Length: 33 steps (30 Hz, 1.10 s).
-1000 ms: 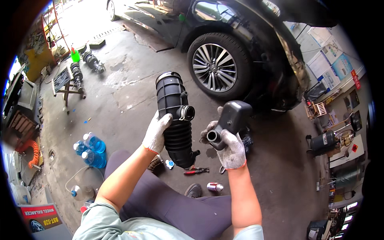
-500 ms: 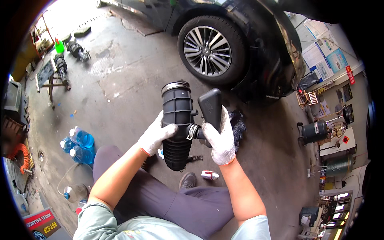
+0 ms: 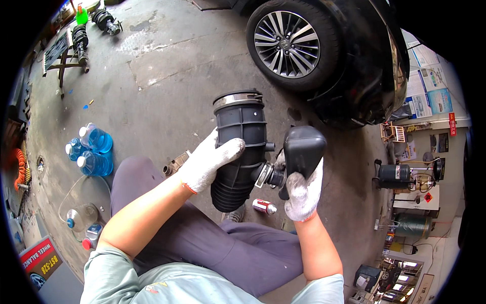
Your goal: The person retrieves a spray can and applies lubricant to a black air intake hose. They then sit on the floor and use pliers to attach metal clamps to both ends of the hose, securing it in place.
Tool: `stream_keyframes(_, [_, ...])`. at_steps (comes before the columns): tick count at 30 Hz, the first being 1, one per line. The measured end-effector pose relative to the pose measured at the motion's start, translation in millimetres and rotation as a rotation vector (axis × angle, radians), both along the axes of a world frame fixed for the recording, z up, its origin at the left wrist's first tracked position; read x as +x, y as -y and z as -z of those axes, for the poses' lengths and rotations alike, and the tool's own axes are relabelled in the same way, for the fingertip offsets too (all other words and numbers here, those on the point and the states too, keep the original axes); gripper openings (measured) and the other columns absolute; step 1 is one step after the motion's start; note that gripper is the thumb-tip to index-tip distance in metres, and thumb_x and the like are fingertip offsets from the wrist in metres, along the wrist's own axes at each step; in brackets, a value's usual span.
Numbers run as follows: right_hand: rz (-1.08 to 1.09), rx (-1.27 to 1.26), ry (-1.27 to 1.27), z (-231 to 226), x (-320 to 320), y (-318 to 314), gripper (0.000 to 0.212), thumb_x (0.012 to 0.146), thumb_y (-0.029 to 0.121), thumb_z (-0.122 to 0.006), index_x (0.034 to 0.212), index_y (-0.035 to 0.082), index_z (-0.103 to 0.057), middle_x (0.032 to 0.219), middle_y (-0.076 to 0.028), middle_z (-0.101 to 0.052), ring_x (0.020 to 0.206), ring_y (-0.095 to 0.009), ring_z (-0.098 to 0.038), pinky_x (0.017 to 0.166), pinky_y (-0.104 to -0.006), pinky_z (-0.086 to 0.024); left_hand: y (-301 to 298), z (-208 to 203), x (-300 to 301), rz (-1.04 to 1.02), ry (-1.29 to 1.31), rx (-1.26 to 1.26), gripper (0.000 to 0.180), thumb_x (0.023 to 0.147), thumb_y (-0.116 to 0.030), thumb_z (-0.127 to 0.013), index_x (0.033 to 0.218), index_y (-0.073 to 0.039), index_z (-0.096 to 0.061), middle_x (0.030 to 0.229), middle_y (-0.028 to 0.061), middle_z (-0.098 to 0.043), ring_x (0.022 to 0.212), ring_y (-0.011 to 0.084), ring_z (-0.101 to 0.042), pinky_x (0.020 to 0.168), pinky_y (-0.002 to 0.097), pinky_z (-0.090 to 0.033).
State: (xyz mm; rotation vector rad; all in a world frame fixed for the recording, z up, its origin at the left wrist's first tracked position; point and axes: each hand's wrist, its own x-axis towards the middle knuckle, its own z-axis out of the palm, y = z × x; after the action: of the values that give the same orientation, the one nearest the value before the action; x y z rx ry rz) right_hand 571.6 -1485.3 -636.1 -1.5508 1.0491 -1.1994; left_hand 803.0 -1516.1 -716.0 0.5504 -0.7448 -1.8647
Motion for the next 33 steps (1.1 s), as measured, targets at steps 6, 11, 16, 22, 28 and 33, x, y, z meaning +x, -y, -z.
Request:
stream_keyframes(6, [0.048, -0.015, 0.012, 0.6, 10.1, -12.0, 0.11, 0.095, 0.046, -0.084, 0.174, -0.003, -0.025, 0.139, -0.012, -0.06, 0.119, -0.021, -0.061, 0.105, -0.038, -0.051, -15.2, -17.3, -1.1, -0.049, 0.035, -0.003, 0.088, 0.097, -0.063, -0.079, 0.154, -0.001, -0.055, 0.137, 0.0155, -0.073, 0.12, 0.0244, -0.074, 0.105, 0.0426, -0.061])
stream_keyframes(11, [0.097, 0.095, 0.309, -5.8, 39.6, -14.2, 0.09, 0.098, 0.059, -0.083, 0.155, -0.001, -0.047, 0.118, -0.01, -0.063, 0.103, -0.018, -0.061, 0.092, -0.036, -0.054, -33.3, -21.3, 3.3, -0.087, -0.077, -0.019, 0.088, 0.099, -0.059, -0.078, 0.158, 0.0, -0.051, 0.143, 0.0176, -0.071, 0.125, 0.028, -0.074, 0.11, 0.0449, -0.06])
stream_keyframes(16, [0.16, 0.202, 0.292, -12.8, 44.4, -21.2, 0.062, 0.109, 0.051, -0.069, 0.142, 0.0, -0.053, 0.115, -0.011, -0.062, 0.101, -0.019, -0.061, 0.091, -0.0371, -0.054, -37.3, -18.4, 8.1, -0.098, -0.071, -0.045, 0.094, 0.093, -0.055, -0.087, 0.159, -0.001, -0.05, 0.144, 0.0165, -0.07, 0.129, 0.029, -0.073, 0.112, 0.0466, -0.06])
stream_keyframes(22, [0.195, 0.32, 0.331, -21.5, 47.4, -23.3, 0.049, 0.114, 0.04, -0.064, 0.143, 0.003, -0.053, 0.116, -0.012, -0.064, 0.101, -0.018, -0.061, 0.094, -0.0363, -0.054, -46.5, -13.3, 7.4, -0.135, -0.036, -0.15, 0.099, 0.092, -0.049, -0.09, 0.165, -0.001, -0.042, 0.151, 0.0179, -0.066, 0.135, 0.03, -0.07, 0.115, 0.0475, -0.058])
stream_keyframes(28, [0.235, 0.362, 0.331, -19.1, 45.6, -31.4, 0.065, 0.108, 0.007, -0.064, 0.168, 0.0, -0.04, 0.143, -0.009, -0.064, 0.11, -0.012, -0.066, 0.1, -0.0313, -0.058, -49.1, -9.8, 7.8, -0.073, 0.011, -0.121, 0.092, 0.097, -0.043, -0.084, 0.167, -0.002, -0.04, 0.156, 0.0183, -0.062, 0.14, 0.0305, -0.067, 0.118, 0.0476, -0.056])
stream_keyframes(33, [0.114, 0.14, 0.172, -15.5, 42.6, -31.3, 0.076, 0.103, 0.009, -0.069, 0.169, -0.006, -0.034, 0.149, -0.016, -0.062, 0.13, -0.022, -0.065, 0.111, -0.0375, -0.054, -53.1, -20.9, 4.9, -0.051, 0.075, -0.021, 0.086, 0.099, -0.045, -0.081, 0.165, -0.003, -0.044, 0.156, 0.0168, -0.063, 0.14, 0.0298, -0.066, 0.117, 0.0464, -0.056])
